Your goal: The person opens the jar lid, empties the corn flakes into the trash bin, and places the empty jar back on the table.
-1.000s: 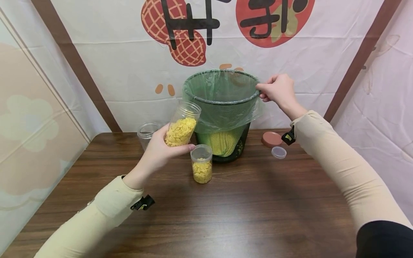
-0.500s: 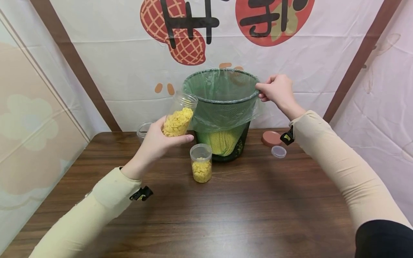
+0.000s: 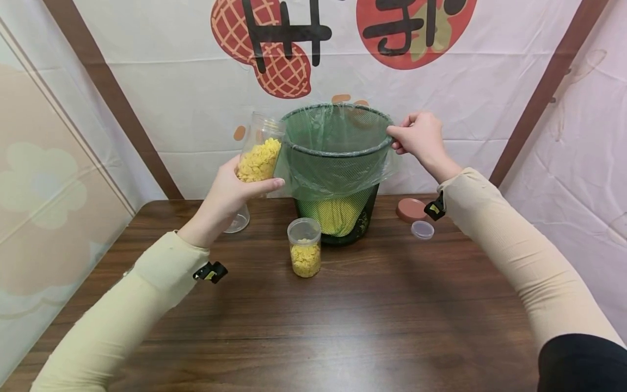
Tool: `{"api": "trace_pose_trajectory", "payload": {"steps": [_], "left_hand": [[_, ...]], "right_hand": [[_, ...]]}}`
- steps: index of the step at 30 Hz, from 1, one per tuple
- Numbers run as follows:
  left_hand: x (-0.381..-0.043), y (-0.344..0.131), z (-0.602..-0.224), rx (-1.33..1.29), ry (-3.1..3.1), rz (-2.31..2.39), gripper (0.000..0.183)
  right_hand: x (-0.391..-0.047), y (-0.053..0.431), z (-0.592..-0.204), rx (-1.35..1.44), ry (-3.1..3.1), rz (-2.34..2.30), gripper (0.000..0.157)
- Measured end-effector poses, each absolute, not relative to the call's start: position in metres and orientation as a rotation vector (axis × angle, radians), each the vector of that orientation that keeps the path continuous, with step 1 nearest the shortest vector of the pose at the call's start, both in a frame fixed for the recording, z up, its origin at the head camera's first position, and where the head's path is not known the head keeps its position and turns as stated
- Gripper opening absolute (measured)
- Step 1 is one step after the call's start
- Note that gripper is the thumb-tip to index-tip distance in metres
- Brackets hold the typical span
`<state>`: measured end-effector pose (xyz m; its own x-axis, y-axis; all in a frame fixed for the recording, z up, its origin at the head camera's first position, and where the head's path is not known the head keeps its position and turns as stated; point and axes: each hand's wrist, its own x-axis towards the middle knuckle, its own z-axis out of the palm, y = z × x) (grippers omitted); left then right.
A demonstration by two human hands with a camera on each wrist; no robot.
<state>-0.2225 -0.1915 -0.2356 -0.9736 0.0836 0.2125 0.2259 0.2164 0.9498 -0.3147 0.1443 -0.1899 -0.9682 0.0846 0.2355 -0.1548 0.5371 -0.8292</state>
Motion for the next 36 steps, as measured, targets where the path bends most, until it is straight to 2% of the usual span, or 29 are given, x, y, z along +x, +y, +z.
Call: {"api": "trace_pose_trajectory", "payload": {"steps": [12, 19, 29, 36], "left_hand": [[-0.235, -0.190, -0.212, -0.457, -2.103, -2.189, 0.040], [-0.243, -0.190, -0.201, -0.427, -2.297, -1.872, 0.033], [-0.253, -0.187, -0.191, -0.360, -2.293, -1.789, 0.046], [-0.261, -0.188, -0.186, -0.393, -2.234, -1.773, 0.045]], "right_hand": [[-0.316, 0.147, -0.192, 0.079, -2.526, 1.397, 0.013], [-0.315, 0.147, -0.193, 0.073, -2.519, 1.390, 0.012], [-0.316, 0.145, -0.195, 0.099, -2.470, 1.411, 0.012], [-0.315, 0.144, -0.195, 0.100, -2.454, 1.407, 0.012]]}}
